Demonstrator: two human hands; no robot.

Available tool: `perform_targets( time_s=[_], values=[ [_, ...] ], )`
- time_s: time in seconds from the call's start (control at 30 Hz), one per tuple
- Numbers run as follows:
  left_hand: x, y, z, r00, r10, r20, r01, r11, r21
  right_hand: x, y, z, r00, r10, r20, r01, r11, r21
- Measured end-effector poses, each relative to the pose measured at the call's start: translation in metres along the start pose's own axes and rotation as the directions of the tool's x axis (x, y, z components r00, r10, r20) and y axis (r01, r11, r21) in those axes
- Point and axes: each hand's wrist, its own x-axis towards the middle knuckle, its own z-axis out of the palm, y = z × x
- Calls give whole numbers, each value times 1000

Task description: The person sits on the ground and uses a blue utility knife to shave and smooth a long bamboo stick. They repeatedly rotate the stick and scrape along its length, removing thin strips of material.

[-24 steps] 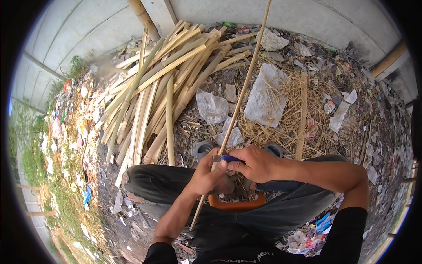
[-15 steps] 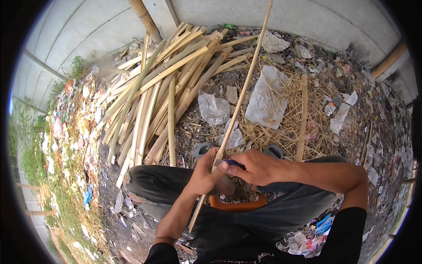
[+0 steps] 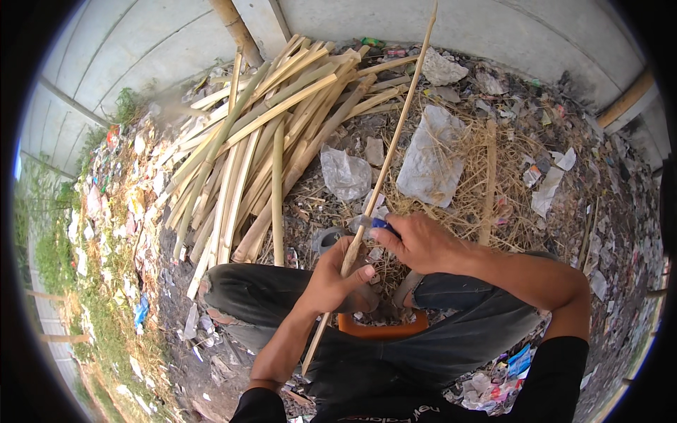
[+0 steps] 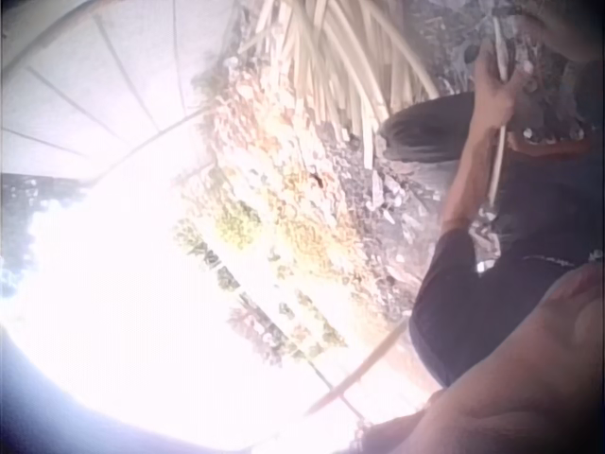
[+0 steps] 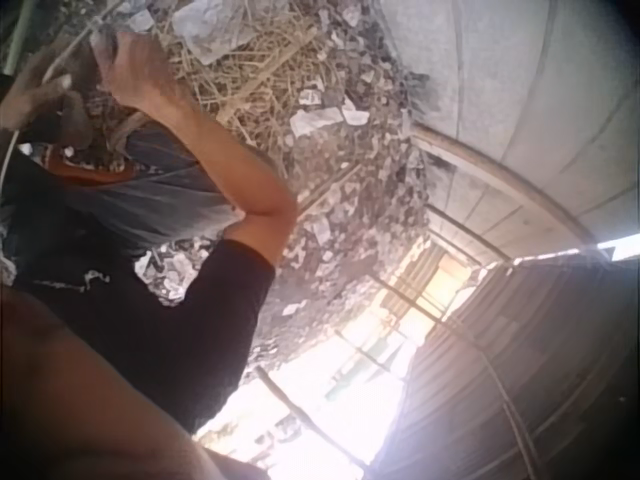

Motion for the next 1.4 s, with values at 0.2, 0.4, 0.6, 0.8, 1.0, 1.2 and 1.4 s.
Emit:
perform_targets(
  time_s=[0.2, 0.4, 0.6, 0.8, 1.0, 1.2, 1.4],
  values=[
    [-8, 4, 7, 998, -16, 63, 14, 1000, 28, 12, 4, -63, 971, 31, -238, -6, 994, 105],
    [-3, 6, 5, 1000, 7, 22, -5, 998, -65, -19, -26, -9, 993, -74, 94, 76, 997, -16],
    [-2, 6, 4, 1000, 13, -11, -13, 1000, -24, -18, -30, 10, 989, -84, 124, 86, 996, -6],
    [-8, 12, 9, 992, -115, -49, 115, 993, 4, 17, 21, -27, 982, 49, -183, -85, 977, -193],
    [-7, 5, 12, 998, 29, 51, -25, 996, -87, 13, 32, -80, 899, 29, -438, -44, 999, -26],
    [-10, 15, -1, 984, -93, 154, 143, 922, -359, -17, -25, -12, 995, -99, 11, 99, 993, -69],
    [-10, 16, -1, 975, -140, 172, 196, 908, -370, -1, -15, -14, 997, -21, -73, 16, 998, -64]
  ],
)
